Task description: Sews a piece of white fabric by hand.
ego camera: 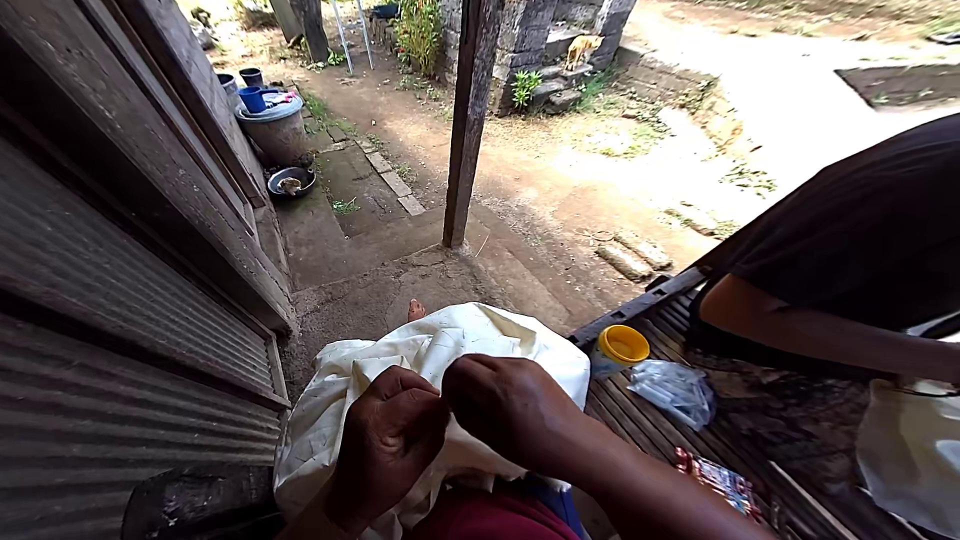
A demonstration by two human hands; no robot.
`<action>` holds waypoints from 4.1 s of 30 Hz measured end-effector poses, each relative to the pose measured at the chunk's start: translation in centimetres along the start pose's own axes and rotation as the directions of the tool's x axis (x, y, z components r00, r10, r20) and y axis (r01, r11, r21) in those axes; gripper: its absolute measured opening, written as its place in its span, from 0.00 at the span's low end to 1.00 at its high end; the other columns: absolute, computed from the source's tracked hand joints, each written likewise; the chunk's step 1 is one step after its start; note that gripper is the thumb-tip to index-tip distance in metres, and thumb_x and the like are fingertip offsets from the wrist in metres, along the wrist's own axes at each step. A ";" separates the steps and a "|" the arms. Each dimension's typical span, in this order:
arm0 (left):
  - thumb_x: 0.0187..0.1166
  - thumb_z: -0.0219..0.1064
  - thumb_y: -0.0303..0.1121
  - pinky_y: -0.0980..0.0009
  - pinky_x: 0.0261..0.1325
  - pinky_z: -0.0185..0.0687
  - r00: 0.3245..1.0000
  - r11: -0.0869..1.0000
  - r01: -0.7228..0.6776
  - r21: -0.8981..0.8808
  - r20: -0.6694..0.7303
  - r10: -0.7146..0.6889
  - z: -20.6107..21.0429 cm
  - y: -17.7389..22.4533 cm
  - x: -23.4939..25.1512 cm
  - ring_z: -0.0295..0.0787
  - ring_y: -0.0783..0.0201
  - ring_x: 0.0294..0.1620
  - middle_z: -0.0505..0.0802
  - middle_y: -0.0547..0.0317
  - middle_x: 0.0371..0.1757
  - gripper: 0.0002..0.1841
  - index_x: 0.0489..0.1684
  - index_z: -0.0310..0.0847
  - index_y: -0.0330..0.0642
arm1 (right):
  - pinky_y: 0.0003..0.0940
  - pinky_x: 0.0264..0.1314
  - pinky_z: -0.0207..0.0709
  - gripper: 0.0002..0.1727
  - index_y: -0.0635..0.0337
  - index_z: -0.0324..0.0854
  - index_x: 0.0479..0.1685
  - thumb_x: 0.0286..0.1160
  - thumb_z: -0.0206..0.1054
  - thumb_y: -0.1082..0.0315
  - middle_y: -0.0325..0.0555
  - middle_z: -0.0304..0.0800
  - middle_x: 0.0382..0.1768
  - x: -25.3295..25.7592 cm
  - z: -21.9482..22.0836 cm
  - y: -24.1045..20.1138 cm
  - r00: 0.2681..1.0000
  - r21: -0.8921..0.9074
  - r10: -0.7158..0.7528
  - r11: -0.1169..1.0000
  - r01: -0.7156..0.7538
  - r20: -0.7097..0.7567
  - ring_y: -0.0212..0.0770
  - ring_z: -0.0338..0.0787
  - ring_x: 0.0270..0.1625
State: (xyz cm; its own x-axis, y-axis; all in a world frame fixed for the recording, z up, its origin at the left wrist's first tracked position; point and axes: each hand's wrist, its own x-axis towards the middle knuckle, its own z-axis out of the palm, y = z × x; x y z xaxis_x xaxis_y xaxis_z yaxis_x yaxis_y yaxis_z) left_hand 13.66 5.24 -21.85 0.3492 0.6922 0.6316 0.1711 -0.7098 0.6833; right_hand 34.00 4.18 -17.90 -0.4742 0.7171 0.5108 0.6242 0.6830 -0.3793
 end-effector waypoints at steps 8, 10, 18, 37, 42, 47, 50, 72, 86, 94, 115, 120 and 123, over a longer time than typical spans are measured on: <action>0.78 0.73 0.36 0.84 0.54 0.82 1.000 1.000 -0.007 -0.011 0.003 0.007 -0.1 0.0 0.0 0.84 0.78 0.50 0.88 0.64 0.44 0.05 0.40 0.91 0.47 | 0.34 0.22 0.77 0.07 0.54 0.82 0.32 0.77 0.62 0.66 0.41 0.85 0.25 0.1 -0.1 0.2 1.000 0.027 -0.030 0.999 0.030 0.009 0.37 0.86 0.25; 0.75 0.73 0.32 0.84 0.54 0.83 1.000 1.000 -0.015 0.006 -0.027 0.015 -0.2 -0.1 0.1 0.85 0.77 0.51 0.89 0.63 0.45 0.03 0.38 0.91 0.45 | 0.34 0.21 0.75 0.08 0.53 0.83 0.30 0.75 0.62 0.65 0.40 0.84 0.24 0.1 -0.1 0.6 0.998 -0.021 0.040 0.999 -0.039 0.048 0.37 0.86 0.24; 0.75 0.73 0.32 0.84 0.53 0.83 1.000 1.000 -0.005 -0.024 -0.015 0.005 -0.1 0.0 0.1 0.86 0.77 0.51 0.89 0.63 0.45 0.03 0.39 0.91 0.45 | 0.35 0.23 0.78 0.08 0.54 0.84 0.32 0.77 0.62 0.65 0.41 0.86 0.26 0.1 0.0 0.6 0.998 0.003 0.056 0.998 -0.056 0.030 0.38 0.87 0.26; 0.84 0.66 0.32 0.80 0.53 0.83 0.995 0.928 0.081 -0.363 -0.018 -0.094 0.0 -1.5 -0.1 0.85 0.78 0.48 0.88 0.70 0.44 0.04 0.47 0.86 0.47 | 0.32 0.25 0.79 0.07 0.59 0.82 0.36 0.79 0.61 0.68 0.45 0.82 0.32 0.0 -0.1 0.7 0.985 0.098 0.078 0.991 -0.094 0.152 0.38 0.84 0.27; 0.82 0.56 0.24 0.78 0.47 0.81 0.960 0.835 0.276 -0.477 0.093 -0.264 0.2 -1.6 -0.4 0.83 0.77 0.40 0.86 0.69 0.38 0.07 0.42 0.80 0.44 | 0.36 0.31 0.84 0.07 0.54 0.89 0.39 0.77 0.65 0.71 0.42 0.88 0.29 -1.1 0.5 2.1 0.988 0.108 0.006 0.994 -0.023 0.154 0.39 0.90 0.30; 0.82 0.58 0.23 0.77 0.49 0.83 0.929 0.770 0.361 -0.527 0.125 -0.350 0.8 -1.1 -0.6 0.85 0.76 0.42 0.88 0.67 0.40 0.07 0.42 0.82 0.43 | 0.24 0.47 0.79 0.14 0.50 0.94 0.42 0.78 0.62 0.75 0.40 0.86 0.33 -1.5 0.6 1.5 0.993 0.285 -0.118 0.952 0.110 0.011 0.33 0.85 0.42; 0.81 0.62 0.22 0.78 0.48 0.84 0.922 0.761 0.372 -0.532 0.117 -0.369 1.2 -0.8 -0.7 0.86 0.75 0.41 0.88 0.67 0.40 0.05 0.43 0.81 0.43 | 0.21 0.48 0.79 0.06 0.54 0.91 0.39 0.78 0.68 0.69 0.36 0.92 0.32 -1.5 1.8 0.4 0.980 0.174 0.009 0.984 0.026 -0.199 0.30 0.87 0.39; 0.71 0.75 0.21 0.75 0.42 0.89 0.801 0.432 0.449 -0.782 0.138 -0.582 1.0 -0.3 -0.8 0.92 0.73 0.35 0.94 0.59 0.36 0.05 0.38 0.90 0.41 | 0.24 0.34 0.78 0.11 0.54 0.85 0.55 0.78 0.63 0.70 0.35 0.92 0.29 -2.2 2.6 -0.2 0.965 0.039 -0.006 0.999 0.016 -0.262 0.32 0.86 0.31; 0.84 0.65 0.34 0.82 0.45 0.81 0.990 0.920 0.144 -0.366 0.043 -0.138 -1.2 -0.2 0.6 0.82 0.78 0.45 0.85 0.68 0.45 0.04 0.46 0.82 0.46 | 0.20 0.33 0.79 0.13 0.48 0.89 0.32 0.69 0.59 0.74 0.36 0.87 0.33 -1.9 -2.3 -1.1 0.991 0.105 0.096 0.991 -0.086 -0.097 0.26 0.86 0.34; 0.85 0.61 0.32 0.84 0.42 0.78 0.991 0.948 0.108 -0.298 0.108 -0.079 -1.8 1.0 1.6 0.79 0.79 0.40 0.82 0.67 0.42 0.04 0.44 0.80 0.43 | 0.24 0.36 0.79 0.07 0.51 0.91 0.32 0.73 0.67 0.67 0.43 0.83 0.37 -1.1 -0.4 -0.4 0.979 -0.110 0.057 0.991 -0.080 -0.198 0.35 0.82 0.36; 0.74 0.70 0.40 0.80 0.31 0.78 0.982 0.965 0.021 0.263 0.174 -0.068 -0.7 2.1 2.8 0.82 0.78 0.29 0.93 0.71 0.36 0.23 0.69 0.80 0.46 | 0.31 0.29 0.78 0.07 0.50 0.89 0.35 0.63 0.71 0.60 0.41 0.81 0.31 -0.4 -2.3 -1.9 0.994 -0.250 0.049 0.966 -0.071 -0.093 0.40 0.84 0.33; 0.72 0.70 0.39 0.82 0.32 0.74 0.977 0.967 0.004 0.256 0.206 -0.059 -0.6 2.1 2.8 0.79 0.78 0.30 0.91 0.69 0.39 0.23 0.68 0.82 0.46 | 0.30 0.25 0.73 0.05 0.49 0.86 0.26 0.67 0.67 0.64 0.40 0.78 0.27 -0.1 -1.9 -1.9 0.991 -0.229 0.018 0.972 -0.047 -0.130 0.37 0.81 0.30; 0.75 0.68 0.29 0.85 0.41 0.79 0.927 0.983 0.128 -0.135 0.368 -0.070 -0.9 1.7 3.1 0.82 0.82 0.43 0.89 0.58 0.69 0.31 0.82 0.70 0.34 | 0.27 0.29 0.74 0.05 0.46 0.87 0.29 0.69 0.67 0.63 0.38 0.78 0.29 -0.3 -2.0 -1.6 0.988 -0.093 0.039 0.994 -0.053 -0.147 0.33 0.81 0.33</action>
State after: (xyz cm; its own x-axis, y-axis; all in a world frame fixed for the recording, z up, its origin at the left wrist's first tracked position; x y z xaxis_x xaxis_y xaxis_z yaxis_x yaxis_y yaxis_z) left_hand 14.17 6.30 -18.45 0.6513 0.6431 0.4028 0.0883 -0.5915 0.8015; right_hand 34.42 2.64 -15.87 -0.3534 0.7147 0.6035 0.7034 0.6284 -0.3323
